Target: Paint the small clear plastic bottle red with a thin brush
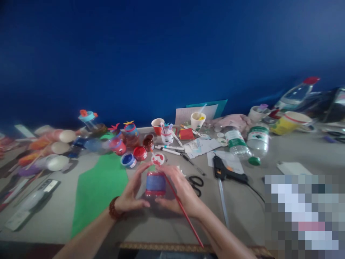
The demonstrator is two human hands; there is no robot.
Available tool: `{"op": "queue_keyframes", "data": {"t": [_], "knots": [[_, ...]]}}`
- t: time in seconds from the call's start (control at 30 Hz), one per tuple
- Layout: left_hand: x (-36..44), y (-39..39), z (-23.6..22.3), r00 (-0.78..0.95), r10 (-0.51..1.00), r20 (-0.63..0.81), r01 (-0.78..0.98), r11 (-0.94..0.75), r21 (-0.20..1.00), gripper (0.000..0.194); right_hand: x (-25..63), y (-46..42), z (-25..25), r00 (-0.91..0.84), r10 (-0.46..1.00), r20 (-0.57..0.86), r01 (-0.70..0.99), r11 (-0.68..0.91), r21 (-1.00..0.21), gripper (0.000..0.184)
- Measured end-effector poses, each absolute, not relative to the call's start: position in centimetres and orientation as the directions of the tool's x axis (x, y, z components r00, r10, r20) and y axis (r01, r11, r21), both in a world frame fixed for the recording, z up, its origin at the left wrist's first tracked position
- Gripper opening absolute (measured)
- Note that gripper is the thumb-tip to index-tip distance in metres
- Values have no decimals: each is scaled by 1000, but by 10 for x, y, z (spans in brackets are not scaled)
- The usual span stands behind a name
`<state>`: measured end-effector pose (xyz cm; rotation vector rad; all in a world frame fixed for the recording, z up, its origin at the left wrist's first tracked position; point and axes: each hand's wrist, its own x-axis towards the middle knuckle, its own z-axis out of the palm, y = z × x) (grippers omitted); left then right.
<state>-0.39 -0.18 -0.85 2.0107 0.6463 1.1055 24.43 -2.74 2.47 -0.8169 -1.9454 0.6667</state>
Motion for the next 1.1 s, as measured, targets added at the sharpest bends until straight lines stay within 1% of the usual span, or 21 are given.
{"op": "queue_keyframes", "data": {"t": [0.17,0.37,0.47,0.53,0.57,0.6,0.67,0.7,0.77,0.83,0.87,0.93,1.1], "knots": [[-5,-3,-3,494,716,493,223,-653,724,93,244,-26,25,-401,757,516,278,637,-719,73],[-7,-3,2,516,712,475,281,-665,692,98,244,-26,24,-417,748,516,273,645,-714,74],[-6,-4,5,503,711,491,276,-670,689,94,245,-25,28,-418,752,510,267,638,-722,84],[-6,-4,7,479,718,505,293,-673,679,91,250,-25,31,-374,765,524,273,631,-726,91],[-6,-4,7,464,722,513,308,-675,671,90,253,-26,33,-327,776,539,272,623,-733,86],[-6,-3,7,450,722,525,325,-680,657,88,256,-27,34,-258,788,559,260,614,-745,74],[-6,-2,7,429,709,559,356,-702,617,84,262,-30,36,-87,806,586,177,591,-787,36],[-6,-2,6,419,701,577,371,-712,596,84,265,-32,37,0,810,586,99,583,-806,24],[-7,-1,6,404,697,593,406,-717,566,84,266,-36,37,97,828,553,-84,560,-824,20],[-7,-1,6,390,718,577,450,-695,561,84,265,-39,37,90,843,531,-212,537,-817,19],[-8,-2,7,386,731,563,468,-681,563,84,264,-40,37,70,844,531,-239,531,-813,19],[-8,-2,9,383,747,544,489,-663,566,83,261,-41,37,34,842,539,-237,531,-814,19],[-9,-3,12,370,760,534,502,-647,574,82,258,-40,39,65,854,516,-230,516,-826,19]]}}
